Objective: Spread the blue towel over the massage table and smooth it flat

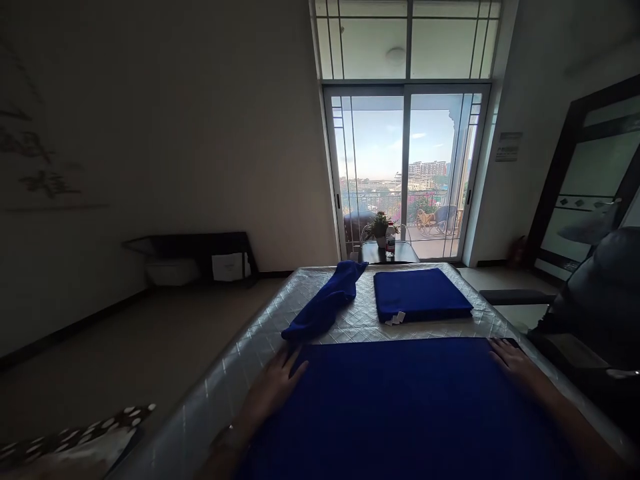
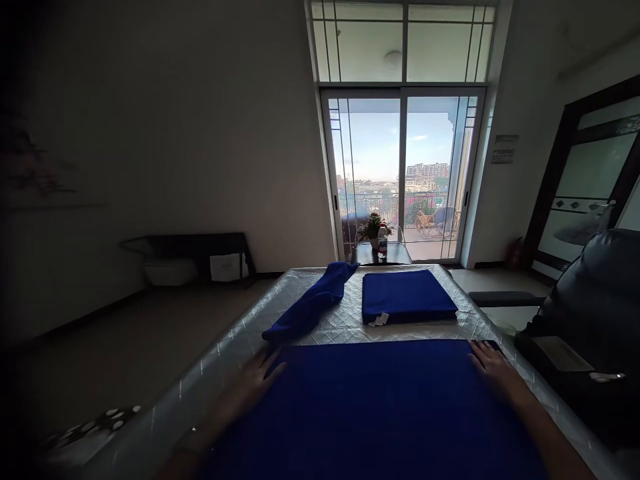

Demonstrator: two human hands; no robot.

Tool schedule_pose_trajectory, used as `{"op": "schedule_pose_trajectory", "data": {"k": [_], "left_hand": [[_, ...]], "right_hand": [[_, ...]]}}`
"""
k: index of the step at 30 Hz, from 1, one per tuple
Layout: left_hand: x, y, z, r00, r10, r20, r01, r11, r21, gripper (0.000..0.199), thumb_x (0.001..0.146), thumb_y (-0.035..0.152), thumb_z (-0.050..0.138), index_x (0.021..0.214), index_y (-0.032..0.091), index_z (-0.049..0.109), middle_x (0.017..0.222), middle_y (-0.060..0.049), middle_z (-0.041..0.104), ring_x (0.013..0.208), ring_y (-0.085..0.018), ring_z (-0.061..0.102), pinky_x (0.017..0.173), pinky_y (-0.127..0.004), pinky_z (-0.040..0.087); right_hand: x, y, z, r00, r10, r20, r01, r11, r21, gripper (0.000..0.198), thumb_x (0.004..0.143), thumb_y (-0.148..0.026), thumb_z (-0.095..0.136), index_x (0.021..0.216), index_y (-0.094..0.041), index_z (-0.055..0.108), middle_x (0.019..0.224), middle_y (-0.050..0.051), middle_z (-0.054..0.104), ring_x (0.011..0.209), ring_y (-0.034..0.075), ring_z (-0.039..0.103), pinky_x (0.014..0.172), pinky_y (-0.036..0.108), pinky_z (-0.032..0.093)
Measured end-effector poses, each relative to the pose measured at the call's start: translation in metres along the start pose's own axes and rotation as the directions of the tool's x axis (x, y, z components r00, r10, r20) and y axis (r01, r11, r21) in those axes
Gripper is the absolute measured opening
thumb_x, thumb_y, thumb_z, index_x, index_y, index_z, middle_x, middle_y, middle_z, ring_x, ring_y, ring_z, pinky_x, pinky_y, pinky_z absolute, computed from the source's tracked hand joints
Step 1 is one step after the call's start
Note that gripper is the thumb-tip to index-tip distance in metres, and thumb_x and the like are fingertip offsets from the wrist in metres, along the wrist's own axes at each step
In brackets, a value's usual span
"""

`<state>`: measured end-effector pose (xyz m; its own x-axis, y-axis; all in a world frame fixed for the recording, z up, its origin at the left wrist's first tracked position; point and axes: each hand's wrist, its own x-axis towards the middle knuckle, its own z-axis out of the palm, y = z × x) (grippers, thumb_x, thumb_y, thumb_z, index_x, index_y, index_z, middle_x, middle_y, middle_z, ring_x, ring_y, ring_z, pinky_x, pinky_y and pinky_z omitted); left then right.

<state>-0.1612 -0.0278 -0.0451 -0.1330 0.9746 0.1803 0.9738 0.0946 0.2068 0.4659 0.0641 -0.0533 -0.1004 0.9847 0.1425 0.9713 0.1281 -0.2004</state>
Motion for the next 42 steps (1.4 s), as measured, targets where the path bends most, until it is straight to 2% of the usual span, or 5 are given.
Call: {"op": "schedule_pose_trajectory", "data": {"k": [9, 25, 30, 35, 42], "left_hand": [[0.0, -0.006, 0.007, 1.0, -0.017, -0.009, 0.017, 1.0, -0.008, 0.069, 0.097, 0.062, 0.029, 0.153, 0.022, 0.036, 0.163, -0.012, 0.032, 0.15, -0.029, 0.029, 0.121, -0.051, 0.027], [-0.011, 0.011, -0.016, 1.0, -0.001, -0.009, 0.002, 1.0, 0.029, 0.067, 0.098, 0.057, 0.03, 0.152, 0.017, 0.039, 0.162, -0.015, 0.034, 0.151, -0.031, 0.027, 0.122, -0.049, 0.027], [-0.012, 0.01, -0.015, 0.999, 0.018, -0.04, -0.017, 0.999, 0.027, 0.065, 0.098, 0.054, 0.032, 0.151, 0.017, 0.041, 0.161, -0.013, 0.036, 0.151, -0.031, 0.027, 0.121, -0.049, 0.029], [-0.01, 0.007, -0.01, 0.999, 0.013, -0.038, -0.012, 1.0, 0.024, 0.065, 0.098, 0.055, 0.032, 0.15, 0.016, 0.042, 0.161, -0.015, 0.036, 0.149, -0.03, 0.031, 0.122, -0.048, 0.027], [-0.004, -0.004, 0.006, 0.998, 0.005, -0.055, -0.005, 1.0, 0.006, 0.069, 0.098, 0.06, 0.029, 0.153, 0.019, 0.036, 0.163, -0.013, 0.032, 0.151, -0.028, 0.027, 0.122, -0.05, 0.025]], "right_hand": [[-0.011, -0.045, -0.021, 0.996, -0.089, -0.007, 0.089, 0.995, 0.037, 0.061, 0.099, -0.046, 0.026, 0.148, -0.017, 0.047, 0.157, 0.012, 0.04, 0.147, 0.027, 0.031, 0.121, 0.048, 0.029], [-0.059, -0.242, -0.014, 0.821, -0.554, 0.138, 0.506, 0.818, 0.273, 0.064, 0.1, -0.059, 0.028, 0.154, -0.026, 0.032, 0.162, 0.003, 0.031, 0.15, 0.023, 0.024, 0.126, 0.046, 0.022], [-0.039, -0.288, 0.0, 0.829, -0.529, 0.183, 0.484, 0.842, 0.24, 0.071, 0.099, -0.063, 0.021, 0.156, -0.02, 0.026, 0.164, 0.005, 0.023, 0.152, 0.022, 0.017, 0.126, 0.044, 0.017], [-0.029, -0.257, 0.009, 0.881, -0.43, 0.195, 0.391, 0.897, 0.207, 0.072, 0.098, -0.064, 0.021, 0.157, -0.021, 0.024, 0.164, 0.003, 0.021, 0.152, 0.021, 0.015, 0.126, 0.044, 0.015], [-0.016, -0.129, 0.005, 0.973, -0.208, 0.1, 0.202, 0.977, 0.068, 0.071, 0.098, -0.061, 0.02, 0.156, -0.02, 0.029, 0.163, 0.004, 0.025, 0.151, 0.023, 0.02, 0.125, 0.046, 0.02]]}}
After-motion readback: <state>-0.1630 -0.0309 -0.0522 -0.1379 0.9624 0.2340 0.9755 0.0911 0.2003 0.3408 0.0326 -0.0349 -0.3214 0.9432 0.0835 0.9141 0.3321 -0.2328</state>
